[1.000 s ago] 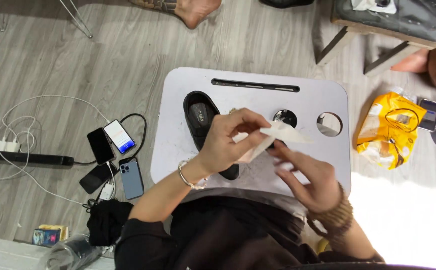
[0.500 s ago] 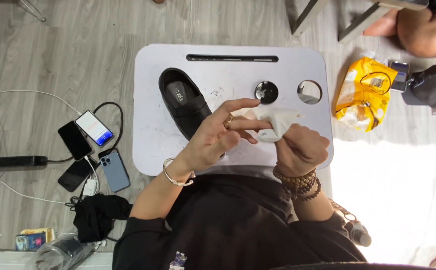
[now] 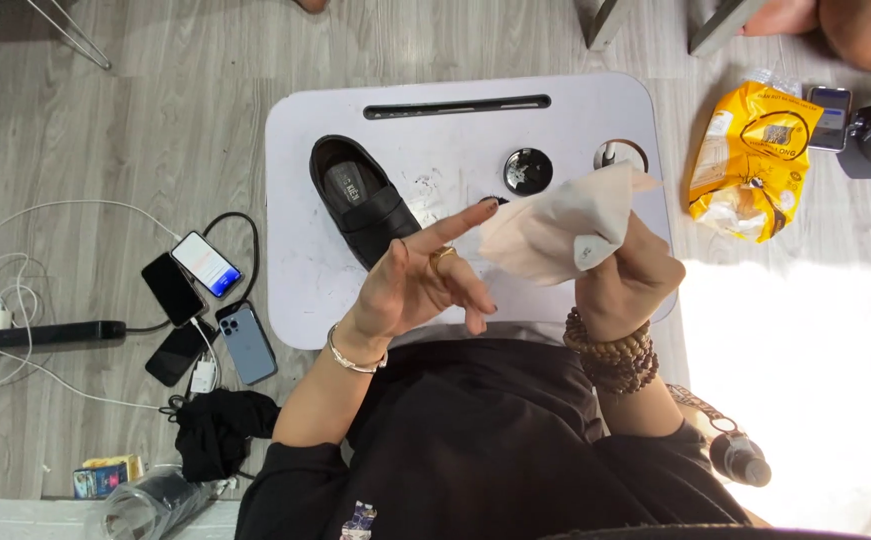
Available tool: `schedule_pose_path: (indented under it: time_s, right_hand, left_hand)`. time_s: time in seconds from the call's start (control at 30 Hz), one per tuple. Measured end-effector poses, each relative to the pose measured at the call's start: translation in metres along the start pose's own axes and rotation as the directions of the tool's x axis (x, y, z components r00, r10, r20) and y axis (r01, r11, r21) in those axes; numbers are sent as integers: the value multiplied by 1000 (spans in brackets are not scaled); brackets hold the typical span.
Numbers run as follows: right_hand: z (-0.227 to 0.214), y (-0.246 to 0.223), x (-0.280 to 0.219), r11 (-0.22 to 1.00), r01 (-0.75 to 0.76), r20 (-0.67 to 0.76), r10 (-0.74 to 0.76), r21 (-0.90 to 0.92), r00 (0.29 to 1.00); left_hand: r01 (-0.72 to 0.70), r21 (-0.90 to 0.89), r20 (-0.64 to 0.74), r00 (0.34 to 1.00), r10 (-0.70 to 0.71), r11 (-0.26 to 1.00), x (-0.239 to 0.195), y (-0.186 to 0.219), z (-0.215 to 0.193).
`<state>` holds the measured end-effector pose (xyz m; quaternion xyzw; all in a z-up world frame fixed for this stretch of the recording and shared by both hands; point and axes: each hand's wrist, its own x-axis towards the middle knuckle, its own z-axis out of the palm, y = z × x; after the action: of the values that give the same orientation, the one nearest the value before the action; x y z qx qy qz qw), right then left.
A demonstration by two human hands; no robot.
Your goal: The person sits at a white table and uses a white wipe to clean a black leather shoe. They repeatedly fold and unfold the wipe while wiping the shoe's surface. A shoe brush and a small container of polish are also visible on the table.
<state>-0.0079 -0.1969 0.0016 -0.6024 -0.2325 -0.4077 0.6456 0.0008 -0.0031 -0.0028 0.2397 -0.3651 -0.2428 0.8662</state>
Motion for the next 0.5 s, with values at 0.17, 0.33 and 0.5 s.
schedule_pose_path:
  time_s: [0.17,0.33,0.5]
  right_hand:
    - [15,-5,3,997,-59,86,54,53,995]
    - [32,-15,8,994,-109,383,110,-24,917]
    - [25,-11,4,980,-197,290,196,-27,937]
  left_hand:
    - [36,50,1,999,-36,998,3,-2,5]
    - [74,153,-60,996,-65,985,-1,-9,5]
    - [92,258,-73,994,-76,962,-1,-5,13]
